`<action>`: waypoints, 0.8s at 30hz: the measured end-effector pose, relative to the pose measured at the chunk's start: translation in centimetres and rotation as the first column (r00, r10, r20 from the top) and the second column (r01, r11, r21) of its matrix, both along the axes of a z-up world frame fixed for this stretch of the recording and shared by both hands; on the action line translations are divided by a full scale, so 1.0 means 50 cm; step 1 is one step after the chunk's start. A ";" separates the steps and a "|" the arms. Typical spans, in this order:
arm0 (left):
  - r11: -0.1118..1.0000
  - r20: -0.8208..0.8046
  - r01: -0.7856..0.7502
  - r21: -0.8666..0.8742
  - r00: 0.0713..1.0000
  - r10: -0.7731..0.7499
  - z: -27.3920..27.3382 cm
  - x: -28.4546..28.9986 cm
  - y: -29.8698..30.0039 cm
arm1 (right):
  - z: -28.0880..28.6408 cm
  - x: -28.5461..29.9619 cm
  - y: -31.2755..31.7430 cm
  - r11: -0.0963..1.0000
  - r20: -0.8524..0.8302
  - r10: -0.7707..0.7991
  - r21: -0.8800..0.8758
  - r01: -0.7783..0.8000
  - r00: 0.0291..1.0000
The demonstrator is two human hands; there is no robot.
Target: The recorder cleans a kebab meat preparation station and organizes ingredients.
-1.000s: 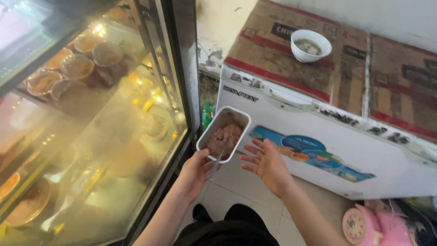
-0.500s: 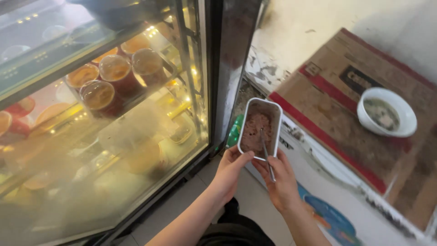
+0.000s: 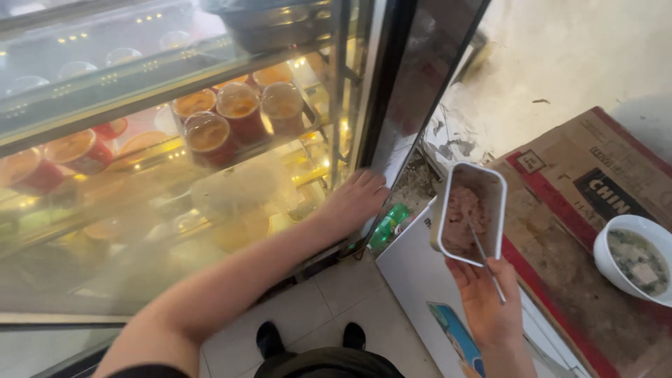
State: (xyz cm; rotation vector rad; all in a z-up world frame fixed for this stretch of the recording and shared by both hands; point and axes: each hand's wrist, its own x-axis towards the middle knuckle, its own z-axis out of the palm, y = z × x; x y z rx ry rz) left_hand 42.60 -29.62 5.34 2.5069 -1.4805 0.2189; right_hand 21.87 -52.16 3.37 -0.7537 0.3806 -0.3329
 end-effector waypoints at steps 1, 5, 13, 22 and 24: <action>1.000 -0.005 -0.009 0.001 1.000 0.009 -0.005 0.015 -0.006 | -0.004 0.000 -0.003 1.000 -0.005 0.009 0.001 -0.009 1.000; 0.911 0.604 -0.088 0.403 0.773 -0.192 -0.017 0.044 -0.010 | 0.035 -0.003 0.040 0.999 -0.074 -0.008 -0.044 0.004 0.997; 0.845 0.587 -0.172 0.506 0.787 -0.191 -0.114 0.110 -0.080 | 0.066 -0.015 0.108 1.000 -0.092 0.014 -0.003 -0.014 0.996; 0.872 0.682 -0.213 0.440 0.711 -0.170 -0.131 0.110 -0.087 | 0.176 -0.004 0.169 0.998 -0.115 0.037 -0.047 -0.043 0.993; 0.840 0.648 -0.214 0.499 0.735 -0.198 -0.093 0.084 -0.060 | 0.203 0.000 0.178 0.996 -0.112 0.046 -0.076 -0.055 0.993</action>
